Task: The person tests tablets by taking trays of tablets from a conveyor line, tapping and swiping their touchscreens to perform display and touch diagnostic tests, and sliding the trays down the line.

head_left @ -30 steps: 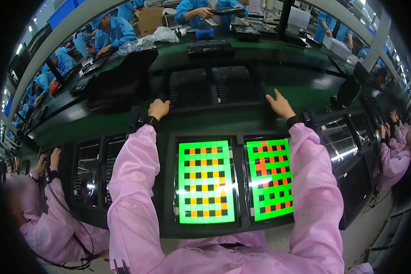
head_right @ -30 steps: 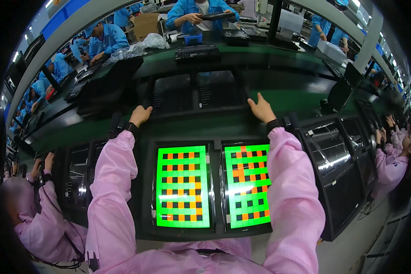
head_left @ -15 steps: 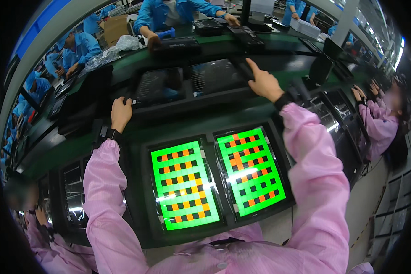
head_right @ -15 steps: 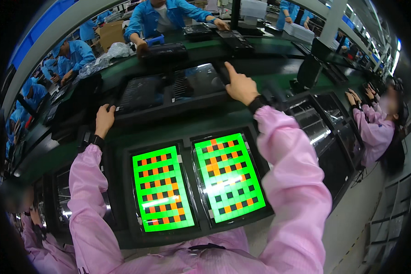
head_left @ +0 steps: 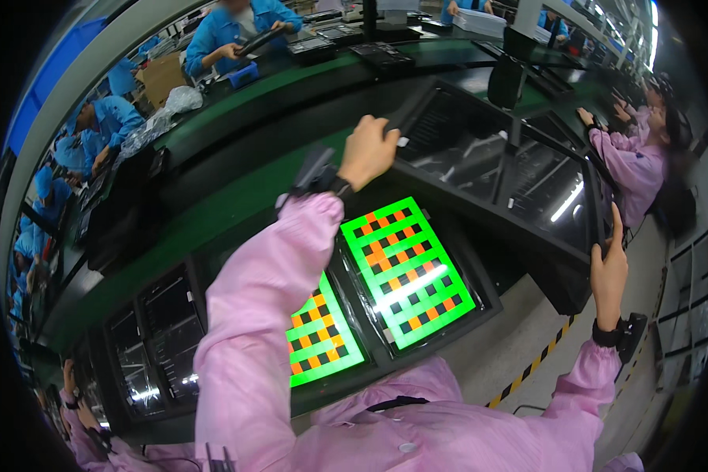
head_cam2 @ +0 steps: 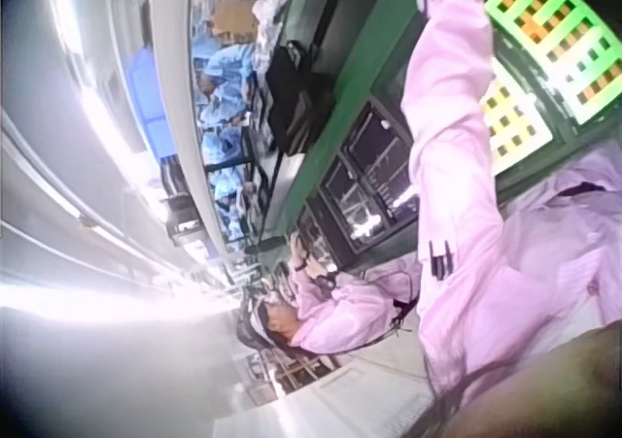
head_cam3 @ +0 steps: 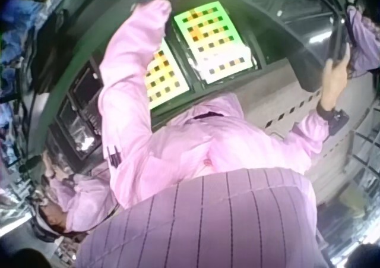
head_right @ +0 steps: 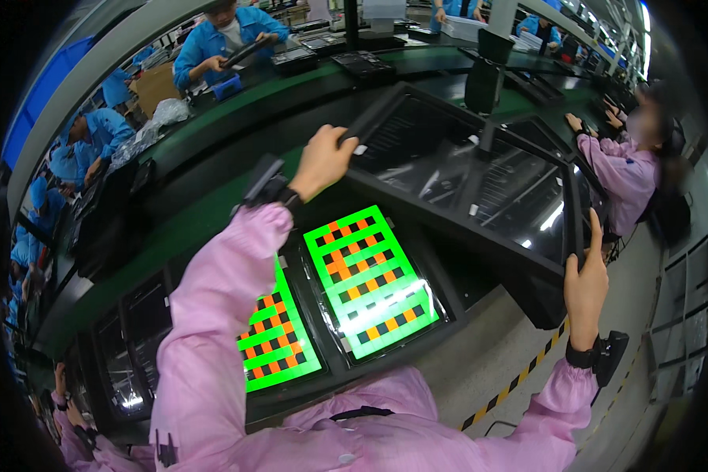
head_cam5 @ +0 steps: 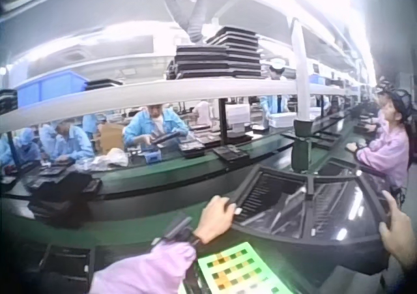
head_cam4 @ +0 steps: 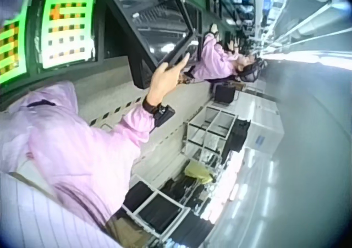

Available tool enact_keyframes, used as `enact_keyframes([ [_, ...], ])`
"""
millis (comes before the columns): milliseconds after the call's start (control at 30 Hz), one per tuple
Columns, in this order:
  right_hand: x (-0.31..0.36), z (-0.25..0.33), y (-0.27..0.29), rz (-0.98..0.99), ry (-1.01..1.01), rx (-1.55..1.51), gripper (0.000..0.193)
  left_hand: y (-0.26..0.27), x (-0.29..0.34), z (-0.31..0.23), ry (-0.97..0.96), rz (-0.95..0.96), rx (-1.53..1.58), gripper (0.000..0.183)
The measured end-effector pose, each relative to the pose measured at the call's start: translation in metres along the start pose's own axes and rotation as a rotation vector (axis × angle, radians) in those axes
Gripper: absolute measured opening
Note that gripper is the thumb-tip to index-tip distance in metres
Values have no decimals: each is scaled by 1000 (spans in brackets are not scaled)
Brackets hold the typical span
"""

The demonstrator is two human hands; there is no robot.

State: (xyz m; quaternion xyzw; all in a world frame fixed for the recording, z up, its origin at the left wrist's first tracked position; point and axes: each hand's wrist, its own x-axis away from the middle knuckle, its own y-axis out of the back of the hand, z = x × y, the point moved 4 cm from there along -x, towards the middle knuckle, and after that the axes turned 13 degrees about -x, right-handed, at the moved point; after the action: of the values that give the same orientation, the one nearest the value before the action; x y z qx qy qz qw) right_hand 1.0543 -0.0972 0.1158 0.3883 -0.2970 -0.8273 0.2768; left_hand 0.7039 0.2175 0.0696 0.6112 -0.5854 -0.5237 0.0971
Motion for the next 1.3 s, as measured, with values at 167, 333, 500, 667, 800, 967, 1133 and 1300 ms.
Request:
enact_keyframes([
  [167,25,-57,10,-98,-80,34,80,-76,-25,-57,-82,50,104,41],
  [333,41,-63,3,-151,-116,70,68,-109,-32,-68,-58,161,66,45],
  [500,33,26,8,-241,312,13,22,-61,-31,-59,21,354,81,62],
  [667,41,131,-79,303,529,-612,8,88,33,-24,-41,475,-55,60],
  [800,40,182,-146,577,672,-732,8,202,135,5,129,452,-204,46],
  [967,50,199,-211,959,847,-544,34,226,237,44,352,430,-508,48],
  [1133,58,200,-243,822,1017,-443,38,194,269,73,232,406,-592,54],
  [1300,60,197,-249,839,1072,-308,41,182,272,81,186,441,-652,51],
])
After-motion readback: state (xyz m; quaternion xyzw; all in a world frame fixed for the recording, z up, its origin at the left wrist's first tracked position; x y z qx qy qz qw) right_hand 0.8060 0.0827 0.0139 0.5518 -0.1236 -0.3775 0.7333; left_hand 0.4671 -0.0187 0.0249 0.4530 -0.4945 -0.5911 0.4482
